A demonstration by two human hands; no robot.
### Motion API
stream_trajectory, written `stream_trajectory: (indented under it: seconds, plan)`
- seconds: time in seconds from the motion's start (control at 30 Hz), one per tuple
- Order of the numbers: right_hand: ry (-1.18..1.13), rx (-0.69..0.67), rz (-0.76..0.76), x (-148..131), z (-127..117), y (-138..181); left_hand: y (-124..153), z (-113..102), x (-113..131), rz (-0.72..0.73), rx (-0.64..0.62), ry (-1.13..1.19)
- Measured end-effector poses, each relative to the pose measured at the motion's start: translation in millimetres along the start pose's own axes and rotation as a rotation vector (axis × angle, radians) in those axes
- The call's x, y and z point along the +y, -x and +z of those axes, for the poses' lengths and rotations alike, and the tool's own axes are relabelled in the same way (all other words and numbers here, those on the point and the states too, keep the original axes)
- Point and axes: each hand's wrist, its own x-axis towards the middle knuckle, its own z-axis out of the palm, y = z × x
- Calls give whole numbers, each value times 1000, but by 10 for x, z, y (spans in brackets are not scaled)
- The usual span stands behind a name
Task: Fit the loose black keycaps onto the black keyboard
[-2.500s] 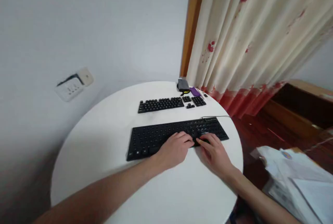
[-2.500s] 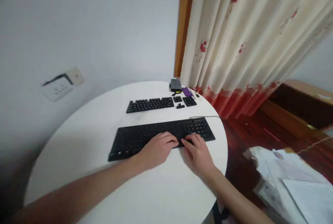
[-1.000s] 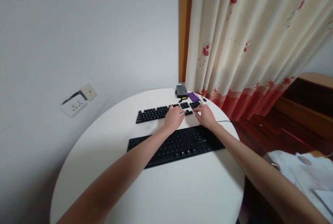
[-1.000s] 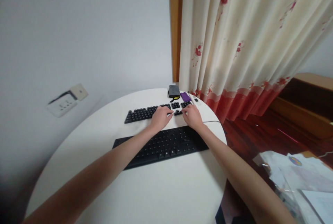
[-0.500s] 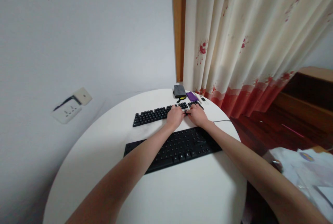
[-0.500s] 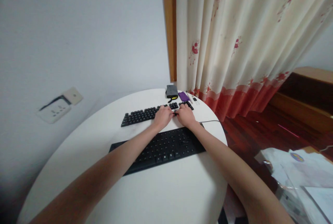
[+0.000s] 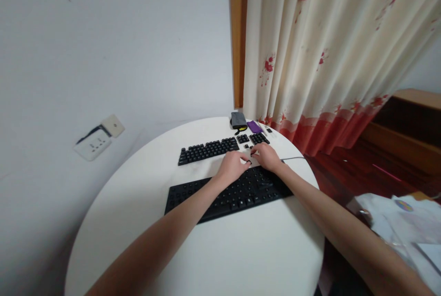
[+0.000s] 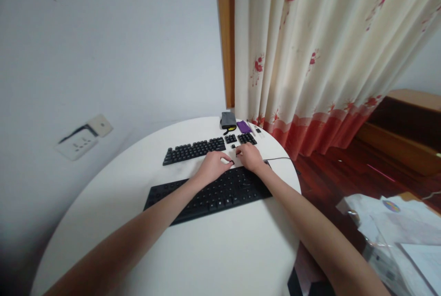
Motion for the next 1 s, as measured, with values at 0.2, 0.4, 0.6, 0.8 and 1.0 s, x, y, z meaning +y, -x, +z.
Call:
stream_trajectory:
  seconds: [0.2,0.4,0.6,0.8,1.0]
  plan:
    - [-258,237,84,-115,-186,460,633,36,442,-57,-111,381]
    - [-481,308,156,-248,-253,1083,822,228,485,-36,-69,461]
    - [-547,381,244,-346,-206,1558,862,318,351,152,-47,323]
    - [-563,383,259,-343,-153,1660,890,365,357,201,-14,314]
    - [-516,287,162,-304,-126,1672,920,361,387,243,-12,249]
